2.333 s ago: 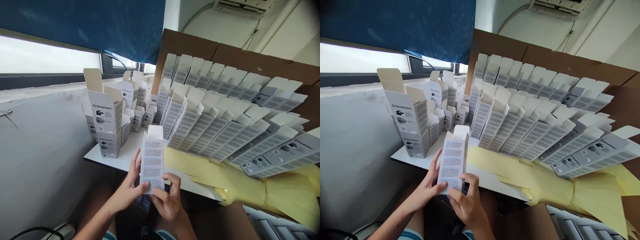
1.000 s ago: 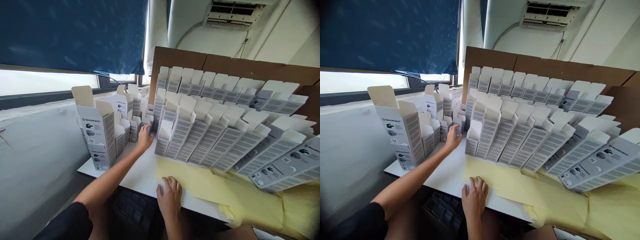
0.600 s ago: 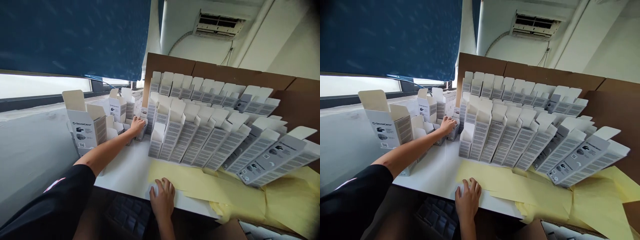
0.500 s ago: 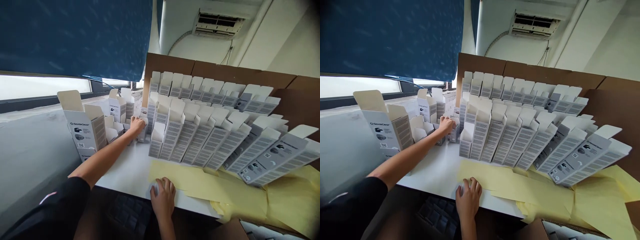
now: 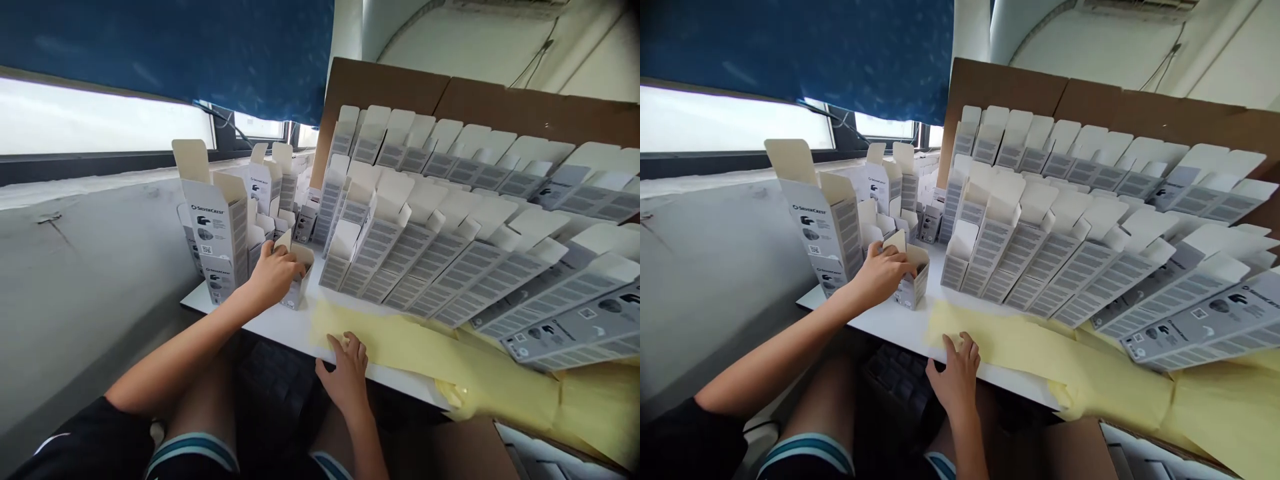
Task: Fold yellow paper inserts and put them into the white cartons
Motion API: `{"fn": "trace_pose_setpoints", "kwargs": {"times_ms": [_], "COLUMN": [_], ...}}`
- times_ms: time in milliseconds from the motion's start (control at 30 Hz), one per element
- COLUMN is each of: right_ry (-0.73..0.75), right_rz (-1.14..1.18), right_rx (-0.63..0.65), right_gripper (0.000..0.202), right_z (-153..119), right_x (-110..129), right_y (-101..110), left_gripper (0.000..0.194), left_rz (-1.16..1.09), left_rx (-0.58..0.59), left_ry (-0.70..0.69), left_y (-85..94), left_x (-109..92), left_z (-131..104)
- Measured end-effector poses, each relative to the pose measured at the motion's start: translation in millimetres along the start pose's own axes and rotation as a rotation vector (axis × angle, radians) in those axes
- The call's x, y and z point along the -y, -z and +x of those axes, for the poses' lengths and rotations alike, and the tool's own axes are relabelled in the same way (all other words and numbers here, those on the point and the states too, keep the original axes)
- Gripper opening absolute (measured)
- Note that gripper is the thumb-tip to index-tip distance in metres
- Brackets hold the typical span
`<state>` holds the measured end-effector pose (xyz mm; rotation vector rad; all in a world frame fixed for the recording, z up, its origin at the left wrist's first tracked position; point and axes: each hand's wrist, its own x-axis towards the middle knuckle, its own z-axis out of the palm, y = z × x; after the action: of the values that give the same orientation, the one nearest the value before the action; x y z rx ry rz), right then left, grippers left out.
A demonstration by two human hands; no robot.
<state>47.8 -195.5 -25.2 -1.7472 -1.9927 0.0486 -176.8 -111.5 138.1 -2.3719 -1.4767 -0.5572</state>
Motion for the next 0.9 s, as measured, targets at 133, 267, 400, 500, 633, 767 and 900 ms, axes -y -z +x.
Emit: {"fn": "trace_pose_setpoints", "kwargs": {"times_ms": [133,267,400,500,633,767,900], "right_ry": [0.082,0.102,0.178,0.262,0.331,0.406,0.285], "right_rz": [-0.045,-0.051,0.053,0.144,0.192,0.394,0.567], "right_rx": [0.073,0.002,-0.025,0.031,0.092,0.219,0.096], "right_gripper": [0.049,0.039,0.033,0.035,0.038,0.032,0.039], "right_z": [-14.1,-25.3,-39.1,-52.1,-68.5,-76.7,-69.9], "right_x": [-3.5,-1.1,8.7,20.9,41.3,54.2,50.9], "right_y": [4.2,11.8,23.4,27.1,28.6,40.1,54.2], "left_gripper": [0.032,0.016,0.008,0.035,0.069,0.058,0.052], "left_rz": [-0.119,-0.531,-1.152,-1.556,-1.932,-1.978,-1.951], "left_rx": [-0.163,-0.559,-0.658,-0.407,0.004,0.268,0.459], "left_ry": [-0.043,-0.011,0.449,0.95,1.152,1.004,0.928], "left_y": [0.7,-18.2,-68.6,-102.2,-107.9,-93.6,-82.5], "left_x": [-5.2,-41.7,-85.9,-103.2,-95.9,-74.0,-58.3], "left_z": [-3.7,-34.6,-103.2,-150.9,-177.8,-185.4,-199.5]}}
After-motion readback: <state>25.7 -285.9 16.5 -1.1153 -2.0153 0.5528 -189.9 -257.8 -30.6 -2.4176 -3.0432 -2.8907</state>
